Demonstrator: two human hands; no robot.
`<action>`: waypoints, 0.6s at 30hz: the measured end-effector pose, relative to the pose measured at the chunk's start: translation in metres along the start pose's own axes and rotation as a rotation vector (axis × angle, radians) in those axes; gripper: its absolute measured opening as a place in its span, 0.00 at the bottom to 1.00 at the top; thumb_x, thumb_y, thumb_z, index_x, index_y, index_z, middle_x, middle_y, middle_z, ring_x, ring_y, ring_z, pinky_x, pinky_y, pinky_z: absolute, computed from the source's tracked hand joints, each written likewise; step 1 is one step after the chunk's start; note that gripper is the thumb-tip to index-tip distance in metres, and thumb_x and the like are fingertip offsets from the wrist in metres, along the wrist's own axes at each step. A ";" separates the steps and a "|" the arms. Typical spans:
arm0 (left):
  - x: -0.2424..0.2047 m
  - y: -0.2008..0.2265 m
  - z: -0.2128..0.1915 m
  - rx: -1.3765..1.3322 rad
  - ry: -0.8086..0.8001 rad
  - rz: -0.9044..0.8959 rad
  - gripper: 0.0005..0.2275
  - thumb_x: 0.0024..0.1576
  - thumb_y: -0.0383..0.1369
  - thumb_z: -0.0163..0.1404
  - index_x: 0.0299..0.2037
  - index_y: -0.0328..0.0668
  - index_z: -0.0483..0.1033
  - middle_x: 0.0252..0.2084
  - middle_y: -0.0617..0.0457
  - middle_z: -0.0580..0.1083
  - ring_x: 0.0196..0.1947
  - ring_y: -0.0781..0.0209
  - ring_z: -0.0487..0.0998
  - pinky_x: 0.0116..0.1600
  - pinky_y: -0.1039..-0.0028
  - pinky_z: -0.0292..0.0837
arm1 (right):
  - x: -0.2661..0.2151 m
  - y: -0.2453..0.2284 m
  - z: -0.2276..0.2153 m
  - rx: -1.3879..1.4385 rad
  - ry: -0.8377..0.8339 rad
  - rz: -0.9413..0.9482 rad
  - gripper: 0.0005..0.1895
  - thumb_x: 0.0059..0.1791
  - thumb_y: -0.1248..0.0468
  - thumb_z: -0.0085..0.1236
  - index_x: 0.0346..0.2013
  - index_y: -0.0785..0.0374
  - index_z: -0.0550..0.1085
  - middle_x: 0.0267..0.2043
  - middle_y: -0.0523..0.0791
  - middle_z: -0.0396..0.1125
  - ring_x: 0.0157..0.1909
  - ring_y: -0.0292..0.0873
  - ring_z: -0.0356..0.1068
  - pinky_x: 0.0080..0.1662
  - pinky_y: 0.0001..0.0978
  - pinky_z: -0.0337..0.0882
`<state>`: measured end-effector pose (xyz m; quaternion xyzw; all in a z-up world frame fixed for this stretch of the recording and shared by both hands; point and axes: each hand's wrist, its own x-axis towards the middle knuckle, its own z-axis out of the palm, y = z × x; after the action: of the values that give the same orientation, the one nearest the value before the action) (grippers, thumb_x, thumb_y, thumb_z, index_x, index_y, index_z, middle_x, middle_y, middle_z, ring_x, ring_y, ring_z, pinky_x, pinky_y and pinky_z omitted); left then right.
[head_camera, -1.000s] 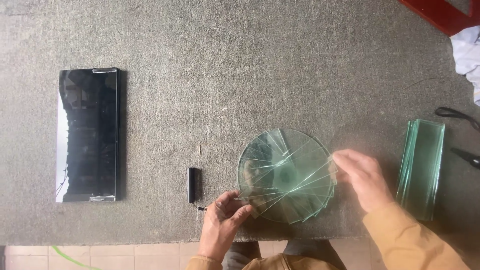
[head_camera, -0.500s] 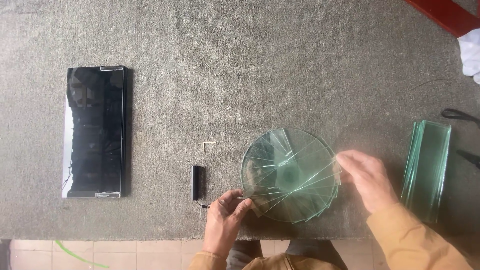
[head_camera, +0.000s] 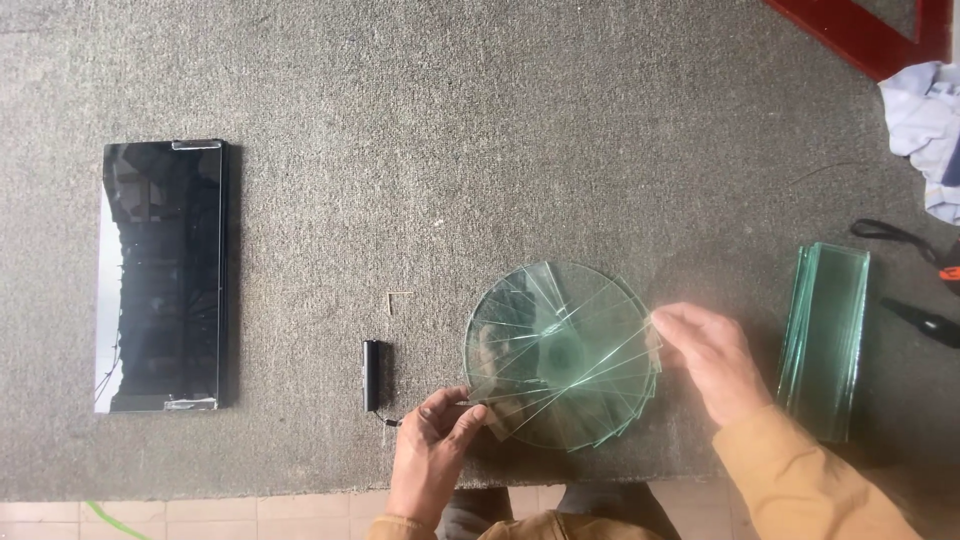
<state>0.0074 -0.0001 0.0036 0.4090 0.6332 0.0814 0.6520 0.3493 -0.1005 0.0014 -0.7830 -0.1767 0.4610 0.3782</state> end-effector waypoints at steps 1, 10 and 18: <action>0.001 -0.002 0.002 0.000 0.001 0.001 0.22 0.55 0.40 0.66 0.58 0.39 0.87 0.51 0.47 0.93 0.51 0.61 0.94 0.60 0.74 0.91 | -0.001 -0.001 -0.001 0.001 -0.001 -0.001 0.15 0.60 0.57 0.58 0.35 0.62 0.82 0.36 0.47 0.78 0.38 0.45 0.76 0.52 0.45 0.81; 0.021 0.020 -0.031 0.371 0.311 0.205 0.14 0.57 0.52 0.58 0.45 0.62 0.89 0.33 0.68 0.90 0.31 0.71 0.88 0.47 0.76 0.80 | -0.014 -0.018 0.002 -0.157 0.385 -0.143 0.13 0.59 0.62 0.66 0.58 0.62 0.83 0.49 0.47 0.80 0.41 0.45 0.79 0.47 0.35 0.78; 0.140 0.044 -0.062 0.780 0.562 0.405 0.12 0.55 0.42 0.61 0.45 0.51 0.82 0.50 0.45 0.76 0.55 0.38 0.77 0.61 0.48 0.71 | -0.075 -0.052 0.038 -0.390 0.389 -0.475 0.06 0.57 0.61 0.65 0.45 0.58 0.84 0.46 0.41 0.81 0.50 0.39 0.77 0.59 0.33 0.72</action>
<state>-0.0041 0.1426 -0.0659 0.6982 0.6752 0.0705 0.2272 0.2820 -0.0978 0.0737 -0.8505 -0.3632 0.1602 0.3450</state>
